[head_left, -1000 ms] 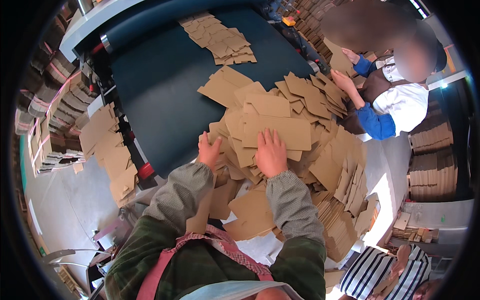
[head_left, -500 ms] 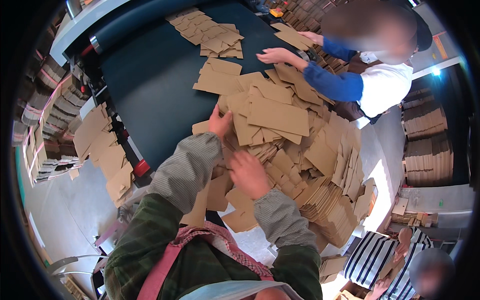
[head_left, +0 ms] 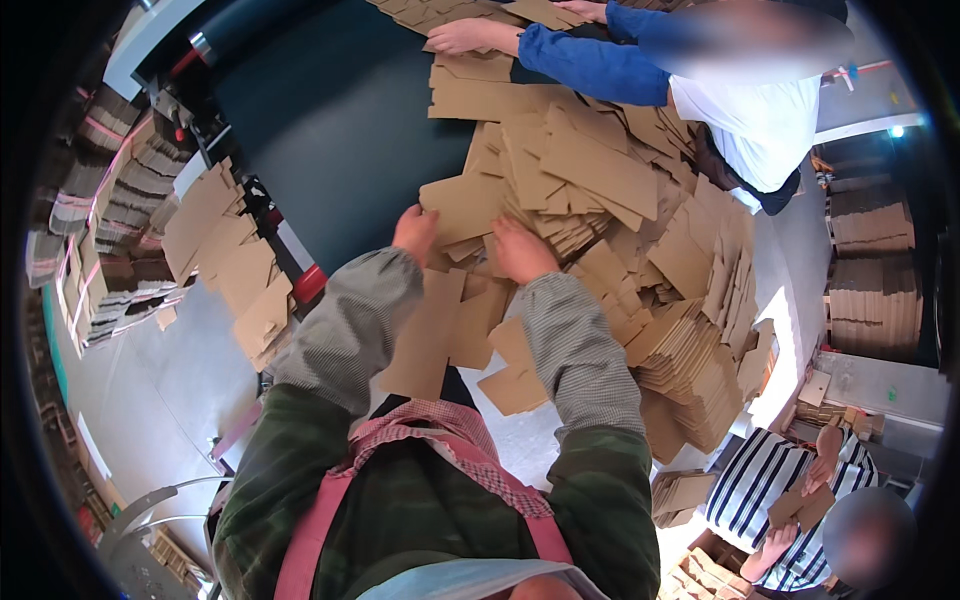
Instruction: The person repeatedly picks up flat cardboard pieces from a conveyor belt, folds them by hand, and places them into a growing stack. Other workers are visible nearby performing similar tasks.
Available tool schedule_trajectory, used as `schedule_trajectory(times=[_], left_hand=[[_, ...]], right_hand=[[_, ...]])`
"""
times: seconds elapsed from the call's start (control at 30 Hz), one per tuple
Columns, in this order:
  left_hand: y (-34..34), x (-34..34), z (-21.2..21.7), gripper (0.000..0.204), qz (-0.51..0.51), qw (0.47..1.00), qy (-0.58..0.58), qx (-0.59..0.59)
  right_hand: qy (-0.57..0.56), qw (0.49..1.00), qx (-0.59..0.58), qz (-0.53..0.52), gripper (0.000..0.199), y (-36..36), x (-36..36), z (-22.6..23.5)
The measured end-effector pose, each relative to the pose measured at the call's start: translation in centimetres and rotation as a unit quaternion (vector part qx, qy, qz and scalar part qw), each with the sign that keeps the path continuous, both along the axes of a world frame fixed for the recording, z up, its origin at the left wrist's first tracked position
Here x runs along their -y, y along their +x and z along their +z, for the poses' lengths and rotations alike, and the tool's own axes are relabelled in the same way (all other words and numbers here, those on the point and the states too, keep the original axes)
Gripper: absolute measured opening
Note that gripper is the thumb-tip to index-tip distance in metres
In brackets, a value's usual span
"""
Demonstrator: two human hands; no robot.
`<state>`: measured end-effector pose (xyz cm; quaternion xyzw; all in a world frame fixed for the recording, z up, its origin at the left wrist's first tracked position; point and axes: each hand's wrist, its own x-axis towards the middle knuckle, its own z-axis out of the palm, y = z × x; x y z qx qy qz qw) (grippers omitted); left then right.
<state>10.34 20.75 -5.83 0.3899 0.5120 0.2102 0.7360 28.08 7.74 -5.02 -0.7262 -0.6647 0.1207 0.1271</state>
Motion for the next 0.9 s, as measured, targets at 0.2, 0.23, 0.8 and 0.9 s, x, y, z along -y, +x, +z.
schedule_trajectory(times=[0.2, 0.23, 0.8, 0.9], left_hand=[[3.9, -1.4, -1.1, 0.048, -0.035, 0.981, 0.142, 0.131], [3.7, -1.8, -0.1, 0.053, -0.036, 0.982, 0.127, 0.137], [-11.0, 11.3, 1.2, 0.078, -0.444, 0.628, 0.582, -0.264], [-10.8, 10.9, -0.3, 0.077, -0.401, 0.643, 0.582, -0.295]], right_hand=[[0.006, 0.993, -0.055, -0.103, 0.034, -1.0, 2.6, 7.6], [0.036, 0.992, -0.059, -0.107, 0.035, -1.3, 4.1, 8.0], [-0.010, 0.996, 0.078, -0.048, 0.076, -13.0, 14.7, 2.6], [-0.087, 0.991, 0.084, -0.066, 0.089, -12.3, 17.5, 2.2]])
